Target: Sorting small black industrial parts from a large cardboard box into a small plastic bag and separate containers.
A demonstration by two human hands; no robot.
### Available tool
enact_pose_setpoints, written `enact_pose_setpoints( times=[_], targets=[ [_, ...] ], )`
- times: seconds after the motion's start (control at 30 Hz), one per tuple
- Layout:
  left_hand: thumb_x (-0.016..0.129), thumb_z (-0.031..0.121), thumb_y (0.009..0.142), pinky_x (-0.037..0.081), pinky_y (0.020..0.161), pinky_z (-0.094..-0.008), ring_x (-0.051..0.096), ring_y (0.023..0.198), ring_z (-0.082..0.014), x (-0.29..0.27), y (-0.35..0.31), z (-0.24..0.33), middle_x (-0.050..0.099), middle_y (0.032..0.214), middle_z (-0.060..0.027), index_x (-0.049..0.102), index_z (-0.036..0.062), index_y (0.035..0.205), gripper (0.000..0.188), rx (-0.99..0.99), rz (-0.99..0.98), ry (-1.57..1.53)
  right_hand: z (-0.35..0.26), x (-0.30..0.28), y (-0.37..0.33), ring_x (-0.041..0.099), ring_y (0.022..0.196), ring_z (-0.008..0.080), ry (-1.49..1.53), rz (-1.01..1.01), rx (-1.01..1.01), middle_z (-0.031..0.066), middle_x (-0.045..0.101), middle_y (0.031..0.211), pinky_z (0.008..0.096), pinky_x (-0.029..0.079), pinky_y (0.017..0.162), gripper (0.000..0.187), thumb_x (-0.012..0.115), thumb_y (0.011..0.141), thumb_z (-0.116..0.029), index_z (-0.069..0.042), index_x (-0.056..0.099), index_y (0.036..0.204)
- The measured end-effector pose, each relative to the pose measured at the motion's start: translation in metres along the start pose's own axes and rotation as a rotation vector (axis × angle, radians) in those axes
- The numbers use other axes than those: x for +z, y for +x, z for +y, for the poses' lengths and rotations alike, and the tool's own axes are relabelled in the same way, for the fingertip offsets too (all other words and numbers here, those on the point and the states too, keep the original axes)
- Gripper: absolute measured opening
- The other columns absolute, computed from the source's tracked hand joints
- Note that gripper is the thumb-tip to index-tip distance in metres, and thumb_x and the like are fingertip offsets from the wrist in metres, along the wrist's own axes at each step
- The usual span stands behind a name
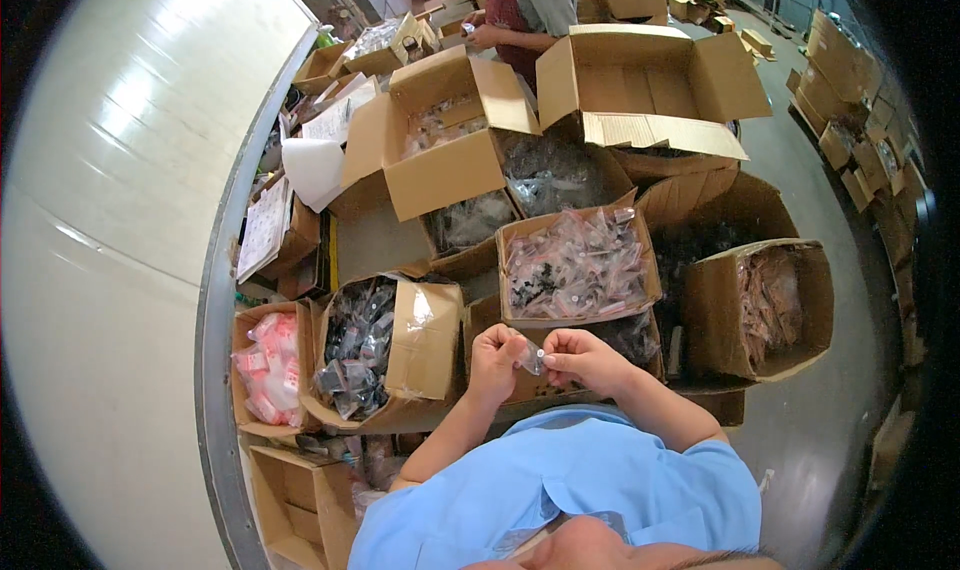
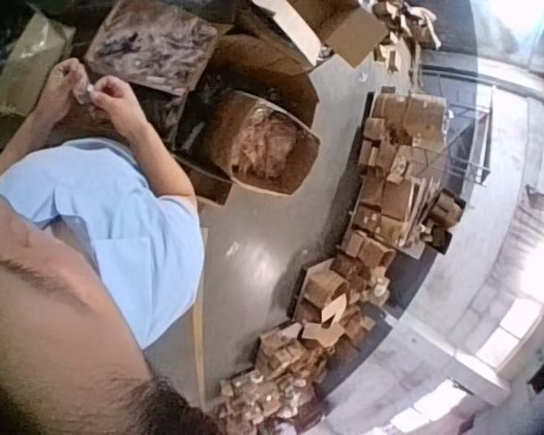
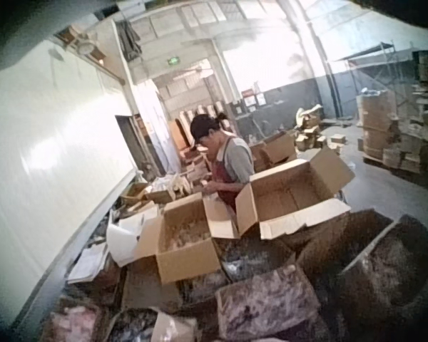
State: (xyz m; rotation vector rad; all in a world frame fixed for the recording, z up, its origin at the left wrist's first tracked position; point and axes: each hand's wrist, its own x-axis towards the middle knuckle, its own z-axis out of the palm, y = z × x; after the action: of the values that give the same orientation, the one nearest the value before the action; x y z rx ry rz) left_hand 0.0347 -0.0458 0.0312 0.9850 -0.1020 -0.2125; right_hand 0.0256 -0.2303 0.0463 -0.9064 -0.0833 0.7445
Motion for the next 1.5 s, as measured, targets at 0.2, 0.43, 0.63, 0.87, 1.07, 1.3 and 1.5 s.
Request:
enact_pose_setpoints(
  times=[0.2, 0.43, 0.63, 0.87, 1.07, 1.3, 1.5],
  targets=[
    [0.066, 0.014, 0.083, 0.045, 0.070, -0.0261, 0.053, 0.077, -0.0118, -0.005, -0.007, 0.024, 0.052, 0.086, -0.0028, 0.063, 0.0024, 0.089, 0.014, -0.261, -0.041, -0.209, 0.012, 0.013, 0.011, 0.058, 0.071, 0.0085, 0.125, 0.037, -0.004, 0.0025, 0.060, 0.083, 0.0216, 0.050, 0.065, 0.012, 0.060, 0.087, -0.015, -0.007, 0.052, 0.090],
    [0.069, 0.003, 0.076, 0.044, 0.077, -0.0281, 0.051, 0.094, -0.0148, -0.025, -0.005, 0.019, 0.050, 0.101, -0.0049, 0.058, 0.0053, 0.067, 0.015, -0.071, -0.127, -0.260, 0.019, 0.017, 0.019, 0.055, 0.069, 0.0084, -0.113, 0.014, 0.072, 0.0004, 0.058, 0.077, 0.0231, 0.047, 0.064, 0.013, 0.058, 0.089, -0.017, -0.006, 0.052, 0.085],
    [0.070, 0.008, 0.077, 0.051, 0.065, -0.0249, 0.062, 0.080, -0.0184, -0.040, 0.007, 0.025, 0.063, 0.091, -0.0107, 0.059, 0.0070, 0.072, 0.012, -0.102, -0.067, -0.221, 0.063, -0.051, 0.043, 0.061, 0.085, 0.0304, -1.573, 0.003, 0.169, 0.0152, 0.062, 0.088, 0.0391, 0.050, 0.074, 0.020, 0.054, 0.084, -0.016, -0.004, 0.058, 0.100],
    [0.066, 0.014, 0.082, 0.052, 0.065, -0.0236, 0.063, 0.074, -0.0165, -0.024, -0.001, 0.030, 0.066, 0.097, -0.0138, 0.065, 0.0053, 0.082, 0.009, -0.210, 0.177, -0.210, 0.102, -0.075, 0.063, 0.059, 0.094, 0.0354, -1.876, -0.256, 0.292, 0.0172, 0.058, 0.103, 0.0448, 0.048, 0.079, 0.026, 0.043, 0.086, -0.012, -0.006, 0.055, 0.108],
    [0.066, 0.009, 0.082, 0.050, 0.069, -0.0255, 0.060, 0.074, -0.0155, -0.041, 0.008, 0.025, 0.066, 0.086, -0.0094, 0.054, 0.0093, 0.069, 0.018, 0.013, 0.065, -0.105, 0.119, -0.077, 0.083, 0.057, 0.098, 0.0368, -1.818, -0.498, 0.128, 0.0174, 0.051, 0.113, 0.0450, 0.048, 0.082, 0.035, 0.043, 0.088, -0.015, -0.011, 0.047, 0.122],
    [0.059, 0.026, 0.088, 0.049, 0.067, -0.0284, 0.057, 0.072, -0.0141, -0.017, 0.059, 0.050, 0.057, 0.078, -0.0032, 0.050, 0.0101, 0.083, 0.019, -0.259, 0.054, -0.096, 0.135, -0.074, 0.113, 0.041, 0.119, 0.0361, -1.577, -0.360, -0.103, 0.0151, 0.039, 0.132, 0.0423, 0.042, 0.093, 0.044, 0.052, 0.082, -0.017, -0.019, 0.046, 0.127],
    [0.058, 0.026, 0.086, 0.047, 0.064, -0.0315, 0.056, 0.072, -0.0167, -0.010, 0.118, 0.047, 0.058, 0.082, -0.0056, 0.052, 0.0060, 0.098, 0.024, -0.340, -0.134, 0.773, 0.141, -0.064, 0.113, 0.041, 0.117, 0.0313, -2.088, -0.957, -0.193, 0.0089, 0.039, 0.132, 0.0403, 0.042, 0.095, 0.038, 0.054, 0.080, -0.019, -0.015, 0.056, 0.117]
  ],
)
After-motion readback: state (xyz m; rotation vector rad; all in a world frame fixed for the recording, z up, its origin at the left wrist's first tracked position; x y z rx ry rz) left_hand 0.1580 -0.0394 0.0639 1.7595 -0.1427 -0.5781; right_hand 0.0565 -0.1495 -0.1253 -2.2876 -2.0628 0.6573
